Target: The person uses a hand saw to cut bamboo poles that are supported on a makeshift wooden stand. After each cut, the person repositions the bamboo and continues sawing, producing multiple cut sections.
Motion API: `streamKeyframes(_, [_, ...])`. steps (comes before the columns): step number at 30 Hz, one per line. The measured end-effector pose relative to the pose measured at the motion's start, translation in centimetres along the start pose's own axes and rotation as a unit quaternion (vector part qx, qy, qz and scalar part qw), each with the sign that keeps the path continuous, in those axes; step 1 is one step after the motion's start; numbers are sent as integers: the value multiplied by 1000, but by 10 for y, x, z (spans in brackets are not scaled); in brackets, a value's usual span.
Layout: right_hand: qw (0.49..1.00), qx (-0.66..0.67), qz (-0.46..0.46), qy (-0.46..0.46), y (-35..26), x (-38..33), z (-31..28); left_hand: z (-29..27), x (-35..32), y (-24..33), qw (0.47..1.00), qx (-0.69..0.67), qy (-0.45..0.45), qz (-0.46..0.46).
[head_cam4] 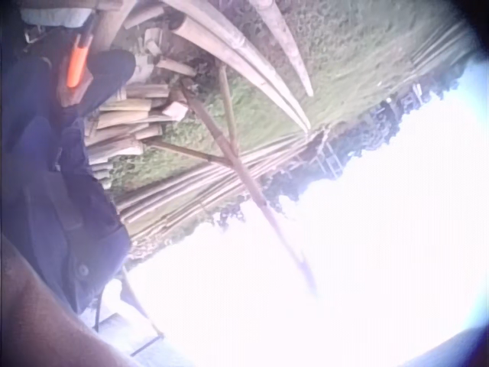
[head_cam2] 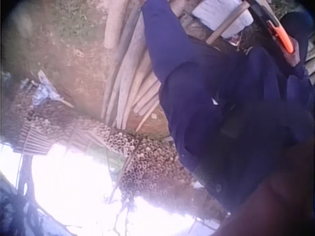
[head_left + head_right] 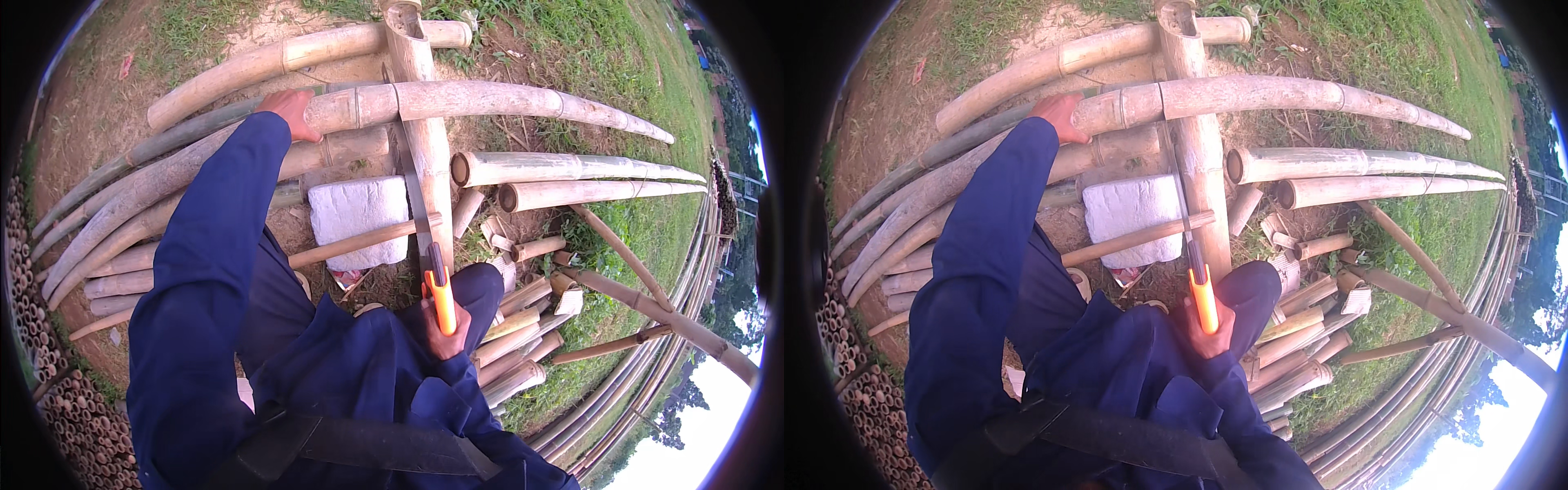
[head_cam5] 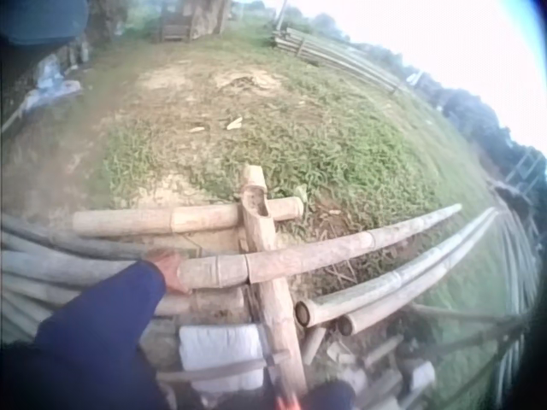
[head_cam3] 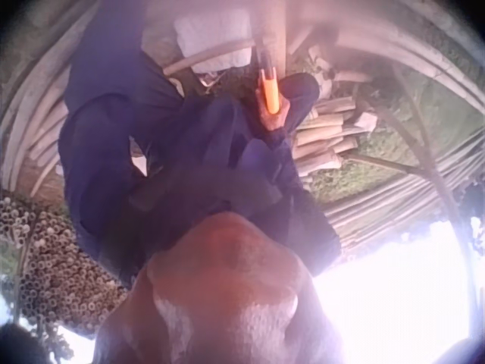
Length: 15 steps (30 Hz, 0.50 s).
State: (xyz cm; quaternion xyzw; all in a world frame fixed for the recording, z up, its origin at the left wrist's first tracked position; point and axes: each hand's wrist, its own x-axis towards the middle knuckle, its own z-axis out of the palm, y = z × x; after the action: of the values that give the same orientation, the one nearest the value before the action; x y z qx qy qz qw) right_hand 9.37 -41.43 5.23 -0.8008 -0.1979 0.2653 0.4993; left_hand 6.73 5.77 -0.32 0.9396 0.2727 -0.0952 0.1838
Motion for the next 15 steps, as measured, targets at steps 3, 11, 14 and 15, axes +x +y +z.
streamKeyframes(3, [1000,14,20,-17,-11,96,37,1,3,6,1000,-7,-6,13])
streamKeyframes(11, [999,15,43,-23,-7,17,8,-5,-1,-1,999,-12,-35,-20])
streamKeyframes(14, [1000,21,14,10,-8,-22,-6,-8,3,6,999,12,-41,-19])
streamKeyframes(15, [999,25,15,13,-2,-5,-1,-9,2,7,999,8,-49,-22])
